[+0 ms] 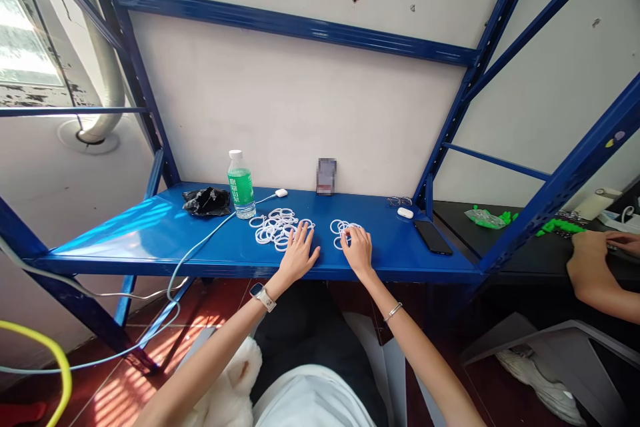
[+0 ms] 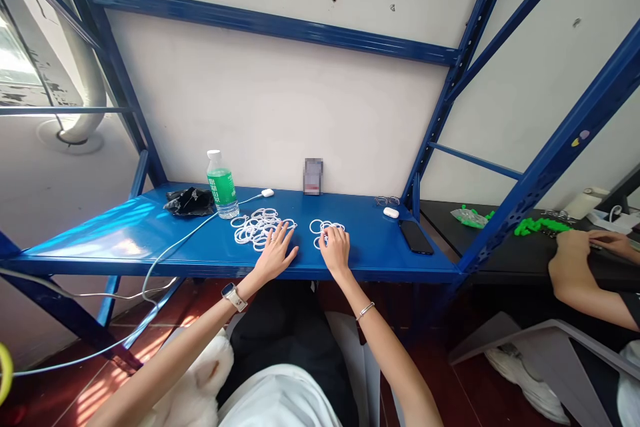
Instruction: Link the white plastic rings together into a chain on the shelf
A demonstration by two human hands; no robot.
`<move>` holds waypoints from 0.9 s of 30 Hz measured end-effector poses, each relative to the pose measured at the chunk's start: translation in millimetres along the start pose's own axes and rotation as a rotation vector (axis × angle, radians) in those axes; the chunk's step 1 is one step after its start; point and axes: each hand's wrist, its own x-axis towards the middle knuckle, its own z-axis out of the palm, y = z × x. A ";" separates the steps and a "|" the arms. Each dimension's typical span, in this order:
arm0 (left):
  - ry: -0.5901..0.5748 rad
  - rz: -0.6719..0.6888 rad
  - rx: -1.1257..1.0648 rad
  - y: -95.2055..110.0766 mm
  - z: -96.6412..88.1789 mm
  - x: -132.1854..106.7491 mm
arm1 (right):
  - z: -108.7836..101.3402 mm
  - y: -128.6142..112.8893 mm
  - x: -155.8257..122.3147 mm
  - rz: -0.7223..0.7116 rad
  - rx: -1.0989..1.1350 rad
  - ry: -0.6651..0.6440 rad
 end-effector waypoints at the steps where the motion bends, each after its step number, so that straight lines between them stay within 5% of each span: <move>1: -0.022 -0.013 0.018 -0.3 0.7 0.6 | 0.2 0.1 -0.1 0.003 -0.006 -0.008; 16: -0.065 -0.061 0.066 -13.4 8.1 16.7 | 3.7 2.5 -1.7 0.039 -0.042 -0.049; 27: 0.007 0.112 -0.045 -17.7 -2.0 7.4 | 3.0 1.9 -1.6 0.047 -0.065 -0.094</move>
